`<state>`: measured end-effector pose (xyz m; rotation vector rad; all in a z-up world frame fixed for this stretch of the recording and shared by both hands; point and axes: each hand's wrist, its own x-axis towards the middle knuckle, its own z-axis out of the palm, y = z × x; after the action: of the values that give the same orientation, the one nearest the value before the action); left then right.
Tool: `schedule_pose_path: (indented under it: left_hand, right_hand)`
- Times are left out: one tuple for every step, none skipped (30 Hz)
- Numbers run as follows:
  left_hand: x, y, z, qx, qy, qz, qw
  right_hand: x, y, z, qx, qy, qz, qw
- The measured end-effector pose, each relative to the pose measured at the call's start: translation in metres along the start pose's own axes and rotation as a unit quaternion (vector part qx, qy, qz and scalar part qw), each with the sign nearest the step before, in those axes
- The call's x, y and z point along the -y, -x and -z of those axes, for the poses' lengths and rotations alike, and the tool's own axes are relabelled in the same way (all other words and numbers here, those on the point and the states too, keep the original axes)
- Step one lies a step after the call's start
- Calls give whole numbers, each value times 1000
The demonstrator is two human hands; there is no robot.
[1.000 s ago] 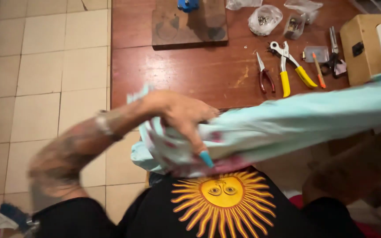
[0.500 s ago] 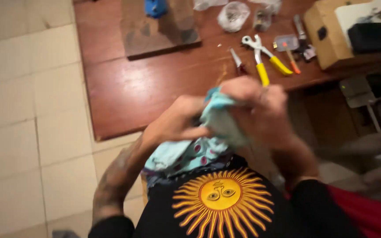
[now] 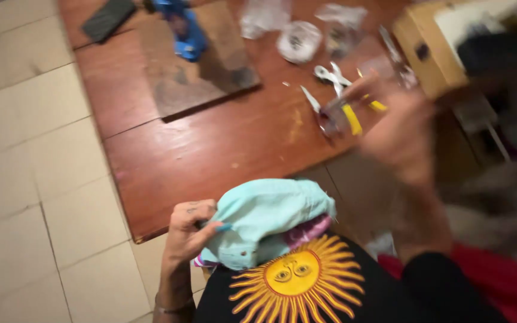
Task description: Attaching metal studs to a light blue garment using various hand tools including a press and pliers
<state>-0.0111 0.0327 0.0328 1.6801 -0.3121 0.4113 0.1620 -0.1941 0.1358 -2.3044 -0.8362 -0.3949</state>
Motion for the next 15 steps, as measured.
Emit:
schedule_pose_path:
  left_hand:
    - [-2, -7, 4, 20, 12, -39, 999]
    - [-6, -14, 10, 8, 7, -35, 999]
    - [-9, -20, 17, 48, -1, -63, 997]
    - [-15, -20, 21, 88, -7, -76, 993]
    - [-16, -13, 26, 75, -9, -58, 995]
    - [-11, -14, 32, 72, -20, 37, 996]
    - [-8, -15, 38, 69, -28, 131, 989]
    - [1, -16, 37, 59, -36, 132, 989]
    - [10, -18, 35, 5, -17, 295, 955]
    - [17, -11, 27, -41, 14, 459, 887]
    - [34, 10, 25, -45, 18, 471, 881]
    - [54, 26, 24, -12, 52, 441, 896]
    - [72, 41, 22, 21, 86, 410, 908]
    - [58, 34, 24, 18, 80, 402, 912]
    - [44, 27, 26, -53, 143, 437, 886]
  right_hand:
    - [20, 0, -18, 185, -76, -12, 980]
    - [15, -1, -40, 194, -81, -3, 978]
    - [10, -2, -63, 375, -184, 64, 906]
    - [7, 5, -86, 544, -284, 121, 781]
    - [3, 8, -95, 558, -294, 122, 766]
    - [-5, 1, -105, 505, -318, 97, 797]
    - [-12, -7, -113, 449, -342, 72, 822]
    - [-12, -23, -126, 454, -344, 82, 818]
    - [-14, -38, -139, 407, -288, 127, 858]
    - [-15, -40, -149, 363, -233, 155, 889]
    - [-15, -48, -163, 373, -239, 149, 884]
    - [-16, -61, -176, 337, -234, 95, 907]
    - [-17, -75, -188, 299, -228, 40, 926]
    - [-19, -89, -202, 294, -227, 49, 927]
    - [-22, -103, -215, 222, -126, 61, 965]
